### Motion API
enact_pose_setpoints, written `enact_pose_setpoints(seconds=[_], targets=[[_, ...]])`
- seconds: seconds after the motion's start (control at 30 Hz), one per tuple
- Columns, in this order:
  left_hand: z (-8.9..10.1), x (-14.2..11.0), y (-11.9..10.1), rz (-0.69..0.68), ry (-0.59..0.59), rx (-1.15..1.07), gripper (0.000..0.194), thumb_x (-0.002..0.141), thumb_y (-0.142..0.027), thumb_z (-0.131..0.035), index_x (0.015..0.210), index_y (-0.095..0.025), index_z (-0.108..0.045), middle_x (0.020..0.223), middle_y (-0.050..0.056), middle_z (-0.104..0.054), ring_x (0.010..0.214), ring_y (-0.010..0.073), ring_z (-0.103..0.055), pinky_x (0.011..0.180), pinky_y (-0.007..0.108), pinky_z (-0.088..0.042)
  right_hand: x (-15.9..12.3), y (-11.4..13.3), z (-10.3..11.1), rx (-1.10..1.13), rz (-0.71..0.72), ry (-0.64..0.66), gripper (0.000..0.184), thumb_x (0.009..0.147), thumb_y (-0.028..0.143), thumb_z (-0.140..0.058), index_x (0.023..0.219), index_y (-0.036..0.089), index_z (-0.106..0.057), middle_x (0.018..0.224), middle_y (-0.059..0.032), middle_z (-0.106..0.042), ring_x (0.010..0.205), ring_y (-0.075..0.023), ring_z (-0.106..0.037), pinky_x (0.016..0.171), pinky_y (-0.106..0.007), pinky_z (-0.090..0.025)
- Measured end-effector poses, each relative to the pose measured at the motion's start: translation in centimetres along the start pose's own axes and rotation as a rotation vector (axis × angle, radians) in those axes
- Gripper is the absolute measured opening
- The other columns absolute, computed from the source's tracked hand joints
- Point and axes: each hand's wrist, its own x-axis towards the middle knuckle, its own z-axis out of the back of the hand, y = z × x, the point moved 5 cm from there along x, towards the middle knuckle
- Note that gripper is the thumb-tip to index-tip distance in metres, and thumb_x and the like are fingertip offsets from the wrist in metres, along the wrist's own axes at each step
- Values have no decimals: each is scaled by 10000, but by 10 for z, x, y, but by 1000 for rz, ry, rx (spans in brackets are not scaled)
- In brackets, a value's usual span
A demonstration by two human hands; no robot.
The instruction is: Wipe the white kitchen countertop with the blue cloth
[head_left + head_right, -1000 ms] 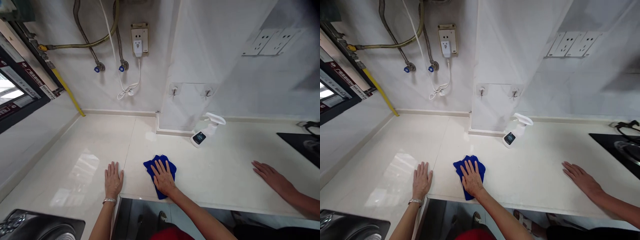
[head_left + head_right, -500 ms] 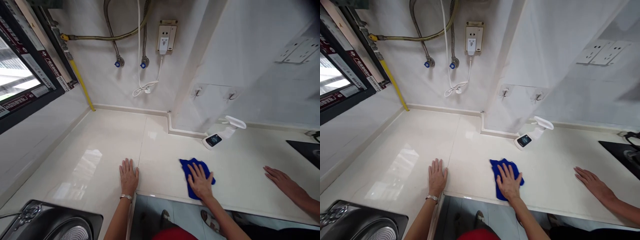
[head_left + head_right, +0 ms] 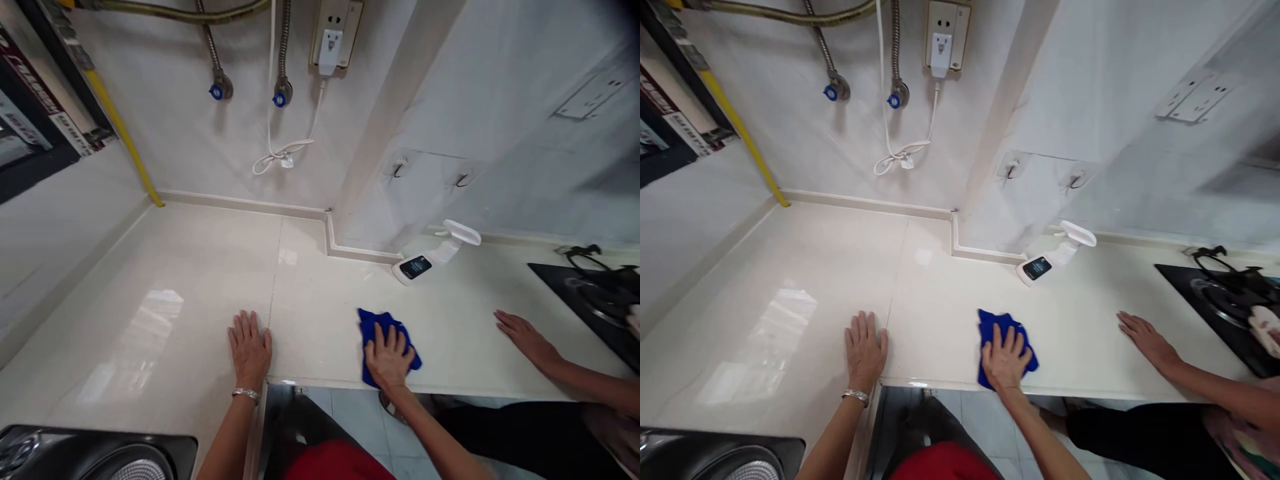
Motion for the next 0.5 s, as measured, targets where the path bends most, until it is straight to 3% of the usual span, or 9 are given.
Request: enact_pose_setpoints(seconds=[0.17, 0.3, 0.4, 0.5], targets=[[3, 2, -3, -25, 15, 32, 613, 976, -397, -301, 1486, -62, -357, 1590, 268, -362, 1511, 423, -272, 1231, 635, -258, -1, 119, 2, 167, 90, 231, 621, 924, 416, -462, 1493, 169, -423, 1575, -265, -302, 1443, -496, -252, 1053, -749, -275], [6, 7, -8, -28, -6, 37, 652, 973, -446, -248, 1490, -59, -336, 1574, 293, -364, 1509, 438, -260, 1216, 663, -253, 4, 198, 18, 429, 390, 418, 689, 940, 514, -466, 1561, 315, -244, 1661, -146, -119, 1463, -498, -212, 1079, -746, -299], [6, 13, -13, -46, 26, 28, 696, 961, -494, -209, 1483, -51, -338, 1565, 306, -364, 1501, 449, -264, 1197, 679, -268, 10, 206, 32, 533, 490, 452, 619, 985, 479, -390, 1562, 332, -219, 1672, -104, -91, 1482, -444, -206, 1125, -689, -312], [8, 16, -17, -53, 42, 22, 729, 946, -531, -185, 1473, -57, -355, 1556, 307, -377, 1501, 446, -269, 1191, 681, -273, 10, 182, 39, 590, 498, 434, 559, 999, 465, -364, 1534, 316, -303, 1646, -80, -234, 1497, -374, -208, 1166, -627, -300]])
